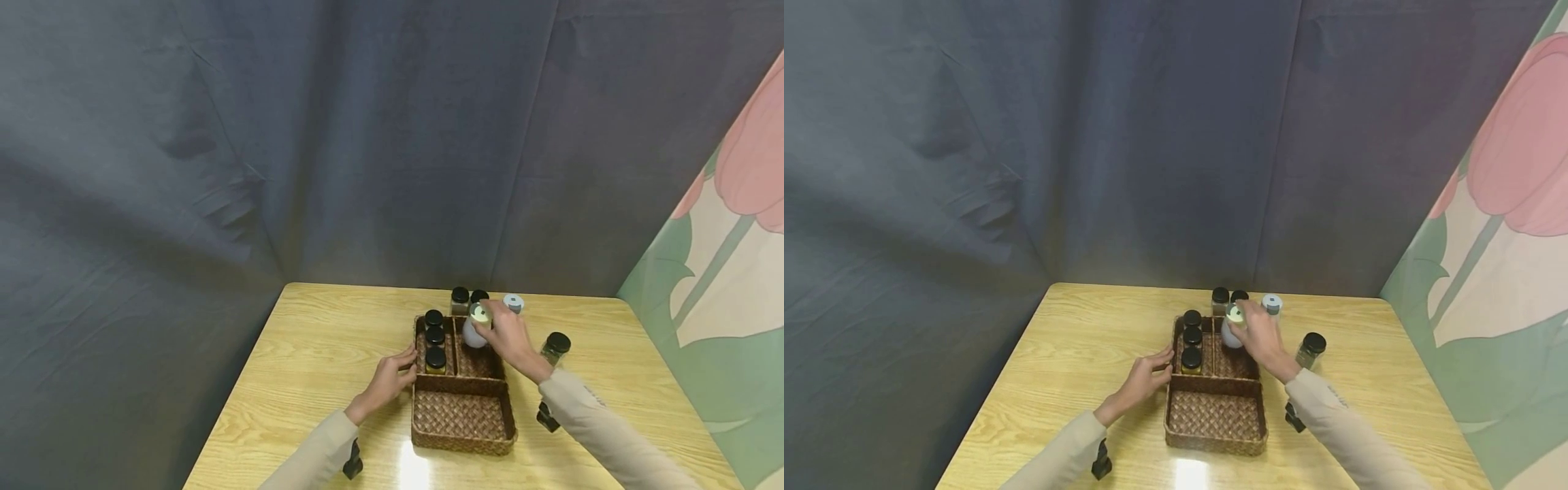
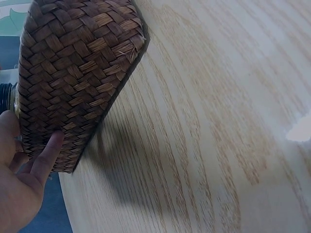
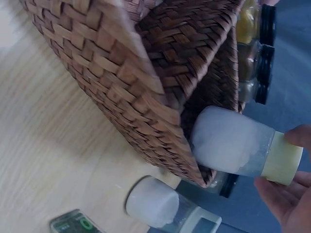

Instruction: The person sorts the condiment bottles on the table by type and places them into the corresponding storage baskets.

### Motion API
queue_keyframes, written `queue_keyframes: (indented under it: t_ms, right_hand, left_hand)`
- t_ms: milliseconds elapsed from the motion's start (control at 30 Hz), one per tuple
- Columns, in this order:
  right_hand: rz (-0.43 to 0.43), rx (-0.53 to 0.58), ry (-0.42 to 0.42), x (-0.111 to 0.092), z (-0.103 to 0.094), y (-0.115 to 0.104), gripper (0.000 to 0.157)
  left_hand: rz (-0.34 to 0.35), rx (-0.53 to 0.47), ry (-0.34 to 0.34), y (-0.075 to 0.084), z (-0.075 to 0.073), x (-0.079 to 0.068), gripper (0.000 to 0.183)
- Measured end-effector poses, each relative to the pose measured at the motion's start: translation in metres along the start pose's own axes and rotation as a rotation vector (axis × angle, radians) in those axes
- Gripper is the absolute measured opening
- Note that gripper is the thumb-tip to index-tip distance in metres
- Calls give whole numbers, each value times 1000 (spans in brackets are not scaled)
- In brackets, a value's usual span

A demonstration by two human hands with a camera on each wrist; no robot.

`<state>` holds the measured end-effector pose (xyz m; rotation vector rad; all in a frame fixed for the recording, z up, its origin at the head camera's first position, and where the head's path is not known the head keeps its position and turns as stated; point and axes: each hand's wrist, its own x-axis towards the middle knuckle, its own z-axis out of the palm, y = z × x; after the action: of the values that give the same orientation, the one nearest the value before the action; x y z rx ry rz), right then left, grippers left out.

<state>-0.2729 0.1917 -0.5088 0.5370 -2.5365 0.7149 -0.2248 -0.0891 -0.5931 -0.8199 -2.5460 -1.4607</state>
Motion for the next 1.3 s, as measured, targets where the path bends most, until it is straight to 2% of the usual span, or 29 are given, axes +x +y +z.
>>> queue_keyframes:
  t_ms: [200,467,800,1300]
  right_hand:
    - [-14,-16,-3,-3,10,4,52]
    - [25,13,-59,-6,18,9,54]
    - [13,32,-59,-10,25,15,53]
    - [46,37,-89,-12,33,21,52]
  left_hand:
    - [-27,-21,-13,0,0,0,36]
    - [-64,-22,-24,-1,-1,0,38]
    - [-58,-32,-19,-1,1,0,37]
    - [-49,-24,-11,-1,1,0,37]
